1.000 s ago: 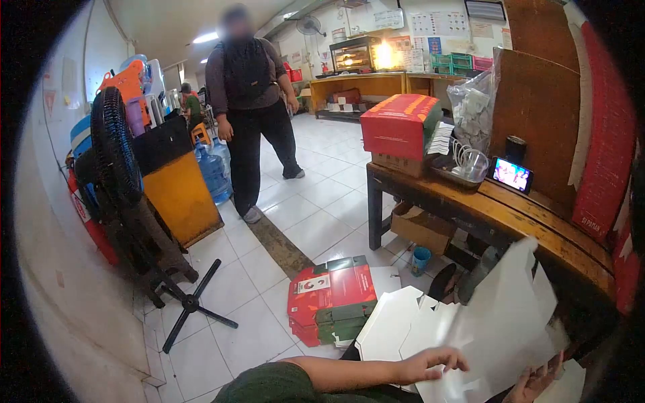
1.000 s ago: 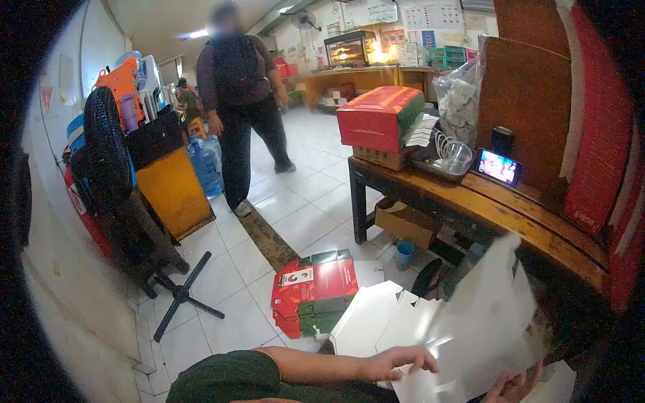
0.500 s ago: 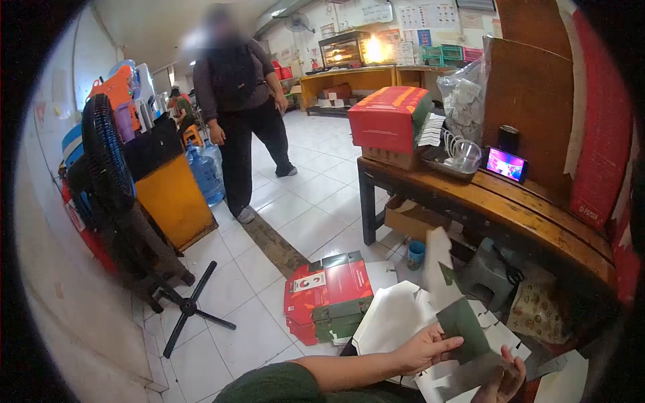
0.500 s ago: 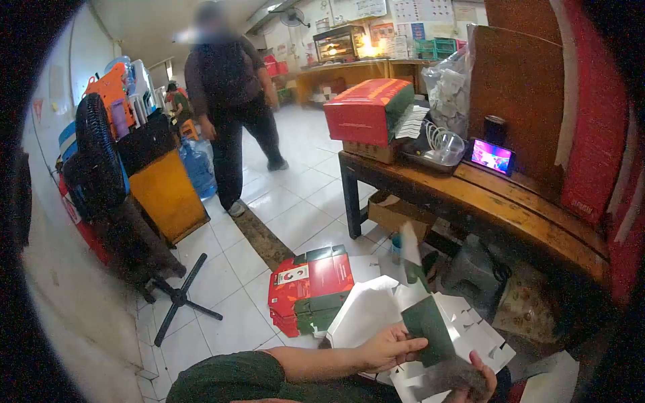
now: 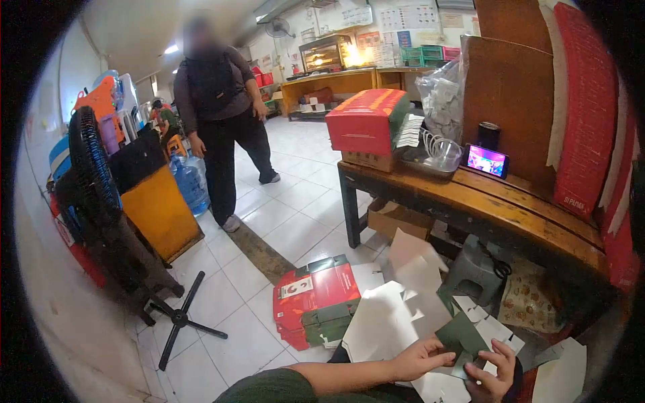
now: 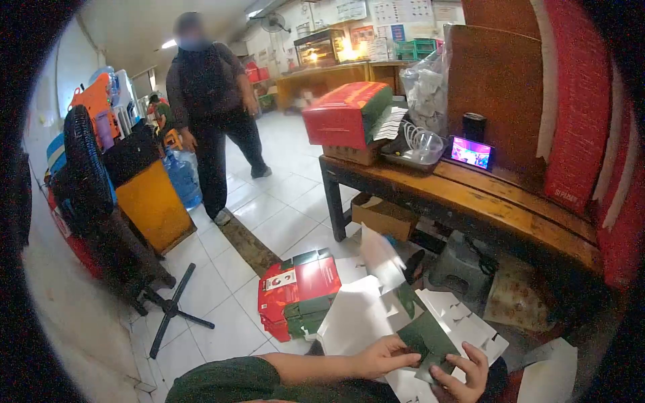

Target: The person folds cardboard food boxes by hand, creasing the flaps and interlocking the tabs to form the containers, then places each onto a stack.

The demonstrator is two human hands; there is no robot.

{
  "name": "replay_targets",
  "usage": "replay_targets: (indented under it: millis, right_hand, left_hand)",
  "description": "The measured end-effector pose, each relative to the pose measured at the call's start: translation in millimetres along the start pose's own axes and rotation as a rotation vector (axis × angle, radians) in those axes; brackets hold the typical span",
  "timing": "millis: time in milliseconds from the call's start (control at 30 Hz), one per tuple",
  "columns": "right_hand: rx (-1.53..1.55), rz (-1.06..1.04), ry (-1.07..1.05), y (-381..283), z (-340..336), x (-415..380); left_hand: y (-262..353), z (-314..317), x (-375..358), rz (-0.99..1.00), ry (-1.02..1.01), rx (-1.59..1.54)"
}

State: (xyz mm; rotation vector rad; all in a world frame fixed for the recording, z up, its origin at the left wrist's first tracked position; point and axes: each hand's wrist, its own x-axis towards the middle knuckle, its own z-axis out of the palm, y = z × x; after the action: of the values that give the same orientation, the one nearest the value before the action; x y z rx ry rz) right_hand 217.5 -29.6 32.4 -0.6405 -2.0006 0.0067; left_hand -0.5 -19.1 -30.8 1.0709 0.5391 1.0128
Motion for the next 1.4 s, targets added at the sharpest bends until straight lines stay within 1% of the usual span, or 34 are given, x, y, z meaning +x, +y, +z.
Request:
replay_targets:
  millis: [67, 100, 133, 167, 200, 267, 300, 367, 433, 467, 500, 533, 567, 600, 633, 667, 700, 733, 800, 833, 900, 933, 967, 1000, 1067, 1100, 1167, 1200, 1300, 1400]
  right_hand:
    - [-0.077, -0.044, 0.075, 3, 9, -19]
    - [-0.113, -0.060, 0.112, 3, 13, -23]
    - [-0.145, -0.074, 0.148, 1, 16, -24]
    - [-0.253, -0.049, 0.175, -10, 21, -19]
    - [-0.231, -0.025, 0.172, -10, 23, -20]
    - [-0.193, 0.022, 0.170, -9, 26, -23]
    - [-0.179, 0.018, 0.143, -10, 27, -21]
    - [-0.153, 0.011, 0.093, -12, 29, -16]
    - [-0.069, 0.050, 0.037, -12, 30, -21]
    - [-0.026, 0.068, 0.008, -11, 30, -25]
    - [0.017, 0.151, 0.004, -9, 29, -30]
    - [0.037, 0.187, 0.093, -7, 31, -33]
    - [0.056, 0.223, 0.183, -5, 33, -35]
    - [0.074, 0.260, 0.273, -2, 33, -36]
    - [-0.136, 0.079, 0.163, 5, 20, -23]
    - [-0.252, 0.104, 0.029, 19, 15, -35]
    - [-0.253, 0.176, 0.108, 34, 19, -44]
    - [-0.254, 0.248, 0.187, 35, 21, -40]
    - [-0.172, 0.378, 0.221, 34, 23, -34]
    - [-0.131, 0.442, 0.236, 32, 23, -30]
    - [-0.123, 0.289, 0.068, 45, 23, -38]
    - [-0.116, 0.212, -0.012, 51, 26, -44]
    - [0.205, 0.447, -0.107, 50, 33, -55]
    - [0.199, 0.370, -0.074, 38, 36, -41]
    - [-0.077, 0.348, 0.096, 28, 45, -31]
    - [-0.186, 0.337, 0.149, 21, 45, -25]
    - [-0.405, 0.312, 0.265, 9, 43, -9]
    - [-0.232, 0.378, 0.159, 11, 42, -13]
    - [0.289, 0.566, -0.164, 25, 39, -33]
    - [0.292, 0.297, -0.022, 32, 33, -33]
  left_hand:
    - [0, -5, 3, -0.141, -0.097, 0.207]
    - [-1, 7, 0, -0.020, -0.080, 0.047]
    - [-12, 11, -1, 0.008, -0.085, -0.010]
    - [-25, 16, 1, 0.035, -0.088, -0.069]
    - [-34, 19, 1, 0.062, -0.094, -0.128]
    - [-7, 19, -4, -0.066, -0.107, 0.030]
    - [-8, 16, -5, -0.074, -0.097, 0.038]
    - [-11, 14, -4, -0.002, -0.055, 0.120]
    - [-16, 15, -1, 0.161, 0.014, 0.266]
    - [-16, 13, 1, 0.118, 0.001, 0.226]
    - [-15, 8, 3, 0.075, -0.012, 0.184]
    - [-11, 6, 4, 0.031, -0.025, 0.142]
    - [2, 3, 3, 0.053, -0.036, 0.454]
    - [4, 0, 4, 0.029, -0.086, 0.540]
    - [4, -4, 5, 0.005, -0.138, 0.626]
    - [4, -7, 5, -0.018, -0.191, 0.711]
    - [6, -4, 2, -0.024, -0.182, 0.736]
    - [0, -5, 2, 0.039, -0.147, 0.771]
    - [-14, -6, 2, 0.166, -0.074, 0.835]
    - [1, 0, 2, 0.039, -0.039, 0.751]
    - [33, 12, 1, -0.213, 0.031, 0.572]
    - [18, 7, 2, -0.050, 0.033, 0.674]
    - [-9, -2, 4, 0.115, 0.038, 0.777]
    - [-23, -7, 5, 0.282, 0.044, 0.876]
    - [-3, -2, 5, 0.153, -0.019, 0.893]
    - [4, 2, 5, 0.091, -0.051, 0.895]
    - [6, 5, 4, 0.107, -0.035, 0.934]
    - [6, 6, 3, 0.112, -0.027, 0.952]
    - [-6, 0, 2, 0.169, -0.046, 0.869]
    - [1, 4, 2, 0.251, -0.080, 0.857]
